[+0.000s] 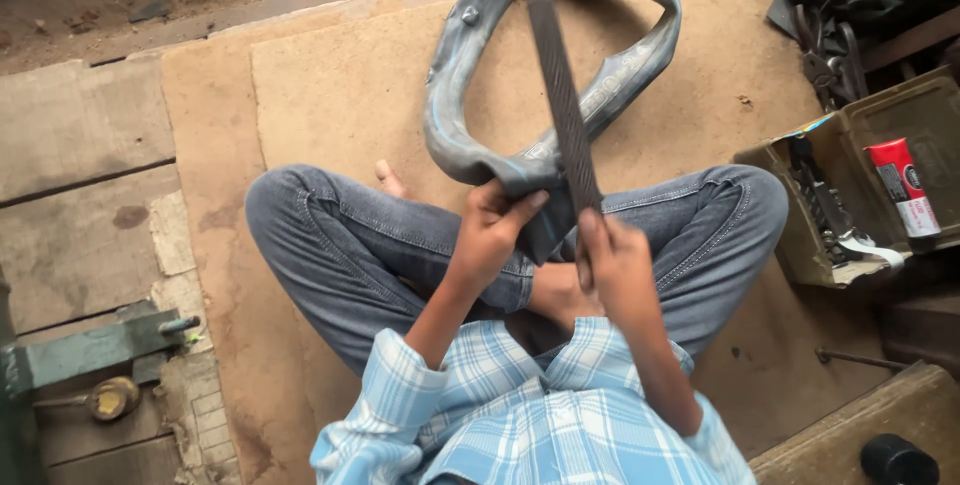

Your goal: Filing the surface of a motorcycle inner tube in preparation for a patch repair.

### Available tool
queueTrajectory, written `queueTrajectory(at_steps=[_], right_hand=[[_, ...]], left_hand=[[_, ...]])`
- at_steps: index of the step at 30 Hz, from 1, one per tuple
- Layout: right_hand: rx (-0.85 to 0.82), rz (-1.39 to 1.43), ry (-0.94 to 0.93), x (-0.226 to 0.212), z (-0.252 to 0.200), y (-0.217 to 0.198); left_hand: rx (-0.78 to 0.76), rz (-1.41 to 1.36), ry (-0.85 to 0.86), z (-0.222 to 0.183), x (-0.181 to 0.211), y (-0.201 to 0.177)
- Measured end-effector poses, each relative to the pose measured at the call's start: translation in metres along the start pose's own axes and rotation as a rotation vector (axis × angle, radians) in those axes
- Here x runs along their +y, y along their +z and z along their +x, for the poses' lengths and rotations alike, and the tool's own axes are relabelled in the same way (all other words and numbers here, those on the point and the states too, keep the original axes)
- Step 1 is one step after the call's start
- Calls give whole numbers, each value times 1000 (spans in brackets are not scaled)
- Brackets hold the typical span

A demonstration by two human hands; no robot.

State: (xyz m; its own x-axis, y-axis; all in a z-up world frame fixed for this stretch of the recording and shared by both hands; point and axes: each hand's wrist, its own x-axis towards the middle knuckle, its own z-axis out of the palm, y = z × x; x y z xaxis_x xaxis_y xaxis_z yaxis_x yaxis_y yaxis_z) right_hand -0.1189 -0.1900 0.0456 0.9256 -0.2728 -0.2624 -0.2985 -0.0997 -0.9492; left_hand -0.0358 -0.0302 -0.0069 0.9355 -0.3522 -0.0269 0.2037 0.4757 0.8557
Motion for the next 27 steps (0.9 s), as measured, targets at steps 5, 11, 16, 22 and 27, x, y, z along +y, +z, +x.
queueTrajectory(at_steps=[5, 11, 16, 22, 27], right_hand=[[-15, 87, 118, -27, 4, -4], [-26, -18, 97, 16, -42, -18], [-81, -54, 158, 6, -27, -13], [-140, -51, 49, -38, 12, -1], [-121, 157, 184, -9, -22, -23]], left_hand=[[-51, 98, 15, 6, 12, -1], [85, -33, 18, 25, 35, -1], [53, -64, 62, 21, 15, -8], [-107, -29, 27, 8, 5, -3], [106, -126, 34, 25, 29, -11]])
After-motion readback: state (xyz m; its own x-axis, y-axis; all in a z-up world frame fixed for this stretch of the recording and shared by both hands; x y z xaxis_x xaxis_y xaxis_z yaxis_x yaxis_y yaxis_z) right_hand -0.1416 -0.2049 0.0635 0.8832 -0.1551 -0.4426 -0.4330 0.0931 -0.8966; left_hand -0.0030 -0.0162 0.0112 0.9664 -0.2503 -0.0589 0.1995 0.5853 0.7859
